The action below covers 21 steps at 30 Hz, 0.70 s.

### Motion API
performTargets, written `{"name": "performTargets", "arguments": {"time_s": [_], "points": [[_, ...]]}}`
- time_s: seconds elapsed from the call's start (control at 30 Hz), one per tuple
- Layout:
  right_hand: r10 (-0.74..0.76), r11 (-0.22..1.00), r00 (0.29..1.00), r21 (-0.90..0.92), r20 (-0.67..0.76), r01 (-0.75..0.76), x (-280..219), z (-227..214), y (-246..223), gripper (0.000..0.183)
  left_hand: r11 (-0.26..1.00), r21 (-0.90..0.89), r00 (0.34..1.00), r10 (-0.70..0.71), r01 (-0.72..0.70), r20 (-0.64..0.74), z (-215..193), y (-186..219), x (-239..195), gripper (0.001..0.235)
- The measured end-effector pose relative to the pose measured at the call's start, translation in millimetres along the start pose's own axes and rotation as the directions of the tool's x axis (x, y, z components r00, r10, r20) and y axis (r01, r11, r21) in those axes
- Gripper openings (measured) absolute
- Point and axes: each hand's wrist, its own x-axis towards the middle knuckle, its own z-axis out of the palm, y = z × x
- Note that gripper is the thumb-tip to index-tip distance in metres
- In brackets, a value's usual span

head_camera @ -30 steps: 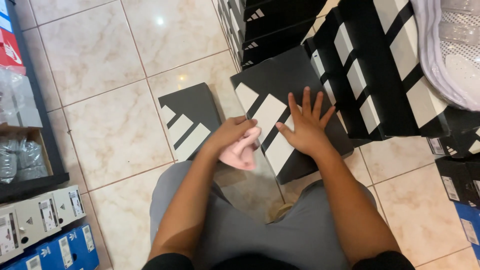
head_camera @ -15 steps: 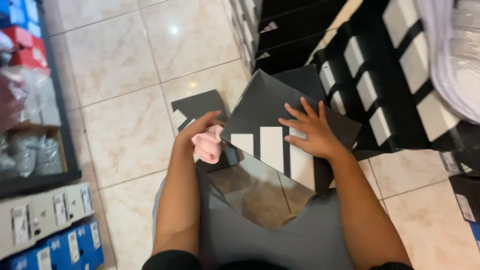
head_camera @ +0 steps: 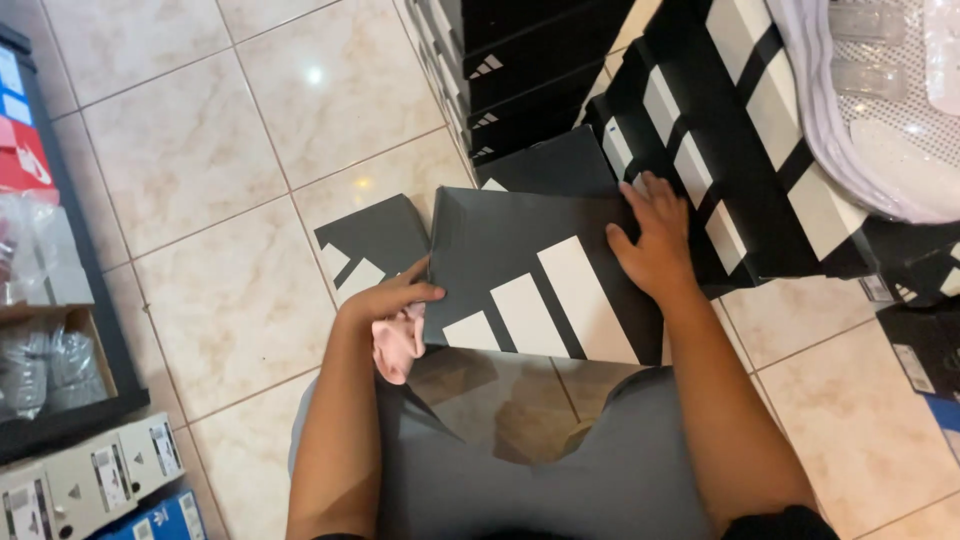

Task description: Wiping shoe boxes with a cloth and organizing them in a warehouse.

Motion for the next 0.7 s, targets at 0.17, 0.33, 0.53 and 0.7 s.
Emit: {"name": "performTargets", "arguments": {"time_s": [0.17,0.33,0.53,0.7], "points": [[0.43,0.864,0.867,0.163,0.252,-0.476,-17,-27,-16,0.077,0.991,-0.131,0.999,-0.033,0.033,-0.001,3,-12,8,0.11],[0.56,0.74,0.775,0.244,0.293,-0.627,-12,-25,-10,0.1,0.983,-0.184,0.999,-0.027,0.019,-0.037,8,-20,8,0.109],[0.552,0.366,0.644,0.541,0.529,-0.757,-11,-19,-10,0.085,0.966,-0.252,0.988,-0.096,0.064,-0.117,12,-57,16,0.112],[0.559,0.205,0.549,0.538,0.622,-0.818,-16,-29,-14,0.089,0.969,-0.235,0.99,-0.1,0.075,-0.097,38,12,-31,0.119]]}}
